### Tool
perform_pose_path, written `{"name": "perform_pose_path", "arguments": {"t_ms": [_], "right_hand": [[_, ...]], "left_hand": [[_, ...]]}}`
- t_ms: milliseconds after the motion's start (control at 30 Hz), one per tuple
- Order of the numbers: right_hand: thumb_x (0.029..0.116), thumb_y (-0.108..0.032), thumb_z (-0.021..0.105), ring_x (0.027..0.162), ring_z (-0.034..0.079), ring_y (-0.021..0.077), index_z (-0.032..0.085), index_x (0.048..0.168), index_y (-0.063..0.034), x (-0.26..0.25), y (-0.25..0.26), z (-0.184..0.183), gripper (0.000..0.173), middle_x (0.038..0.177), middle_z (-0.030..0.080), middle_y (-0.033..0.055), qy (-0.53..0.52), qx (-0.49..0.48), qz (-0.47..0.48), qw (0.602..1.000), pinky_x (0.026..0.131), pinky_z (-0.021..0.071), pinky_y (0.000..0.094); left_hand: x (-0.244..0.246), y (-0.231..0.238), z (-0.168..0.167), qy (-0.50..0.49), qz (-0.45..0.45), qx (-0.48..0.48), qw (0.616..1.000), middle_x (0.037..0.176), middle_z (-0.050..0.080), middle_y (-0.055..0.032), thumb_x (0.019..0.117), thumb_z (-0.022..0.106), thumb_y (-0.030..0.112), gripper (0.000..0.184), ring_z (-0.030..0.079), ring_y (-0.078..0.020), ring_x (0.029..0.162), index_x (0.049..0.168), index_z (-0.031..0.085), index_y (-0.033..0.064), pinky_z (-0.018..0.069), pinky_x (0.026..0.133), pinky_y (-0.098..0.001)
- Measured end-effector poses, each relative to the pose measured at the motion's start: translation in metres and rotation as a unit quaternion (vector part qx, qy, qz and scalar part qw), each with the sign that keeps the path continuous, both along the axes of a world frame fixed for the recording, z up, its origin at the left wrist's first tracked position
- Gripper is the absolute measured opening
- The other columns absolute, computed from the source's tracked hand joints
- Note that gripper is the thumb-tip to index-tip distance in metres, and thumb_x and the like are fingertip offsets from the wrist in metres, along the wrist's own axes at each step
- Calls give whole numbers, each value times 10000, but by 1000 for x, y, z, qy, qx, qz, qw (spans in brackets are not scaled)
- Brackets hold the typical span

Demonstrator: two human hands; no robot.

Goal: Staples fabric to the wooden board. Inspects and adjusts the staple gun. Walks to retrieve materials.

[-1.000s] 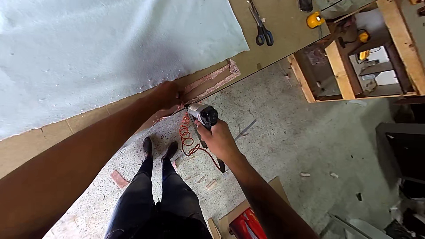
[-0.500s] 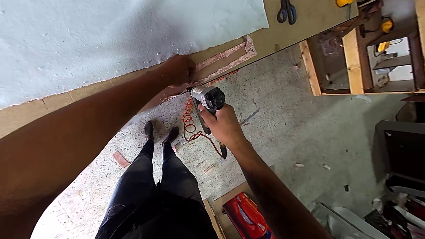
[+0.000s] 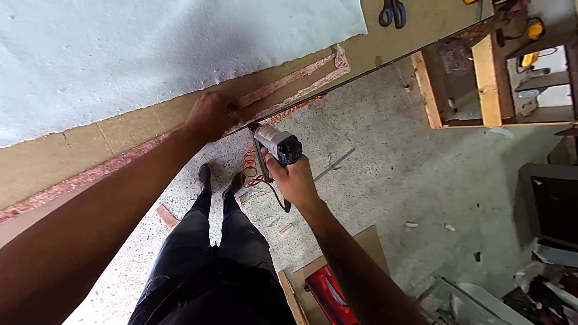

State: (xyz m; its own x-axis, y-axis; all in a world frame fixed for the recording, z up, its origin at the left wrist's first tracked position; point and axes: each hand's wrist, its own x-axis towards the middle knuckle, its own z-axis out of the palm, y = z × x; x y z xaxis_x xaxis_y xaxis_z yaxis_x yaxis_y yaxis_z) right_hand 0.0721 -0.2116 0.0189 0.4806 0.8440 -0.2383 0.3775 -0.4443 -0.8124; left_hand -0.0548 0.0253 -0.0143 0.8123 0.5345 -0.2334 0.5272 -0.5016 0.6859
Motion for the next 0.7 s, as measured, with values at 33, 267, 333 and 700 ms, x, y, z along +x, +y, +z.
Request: {"name": "perform_pose_path", "arguments": {"t_ms": [33, 267, 333, 700], "right_hand": [[991, -253, 622, 611, 653, 105, 695, 1118, -147, -3, 1, -1, 180, 789, 687, -23, -2, -2, 0, 1000, 579, 603, 350], [983, -293, 629, 633, 649, 91, 713, 1101, -162, -11, 10, 4, 194, 817, 687, -30, -27, -45, 2, 999, 596, 596, 339], [982, -300, 628, 644, 655, 95, 704, 1088, -158, -12, 12, 6, 193, 827, 688, -24, -35, -52, 4, 998, 603, 598, 345], [1000, -341, 614, 634, 644, 121, 666, 1013, -138, -18, 20, 10, 210, 761, 650, -1, -47, -67, -1, 997, 608, 581, 384]], "left_hand": [[0, 3, 0, 4, -3, -7, 1000, 874, 677, -48, 872, 817, 339, 263, 655, -243, 830, 997, 717, 130, 554, 809, -544], [0, 9, 4, 18, -16, -10, 1000, 873, 681, -34, 872, 818, 318, 231, 660, -228, 853, 983, 718, 142, 550, 839, -534], [-1, 10, 4, 17, -20, -13, 1000, 863, 680, -29, 892, 797, 305, 196, 657, -220, 846, 978, 719, 148, 546, 836, -529], [-108, -57, -1, -10, 2, 208, 978, 1145, 665, -127, 891, 761, 424, 411, 618, -350, 1086, 1178, 703, 135, 486, 912, -564]]}}
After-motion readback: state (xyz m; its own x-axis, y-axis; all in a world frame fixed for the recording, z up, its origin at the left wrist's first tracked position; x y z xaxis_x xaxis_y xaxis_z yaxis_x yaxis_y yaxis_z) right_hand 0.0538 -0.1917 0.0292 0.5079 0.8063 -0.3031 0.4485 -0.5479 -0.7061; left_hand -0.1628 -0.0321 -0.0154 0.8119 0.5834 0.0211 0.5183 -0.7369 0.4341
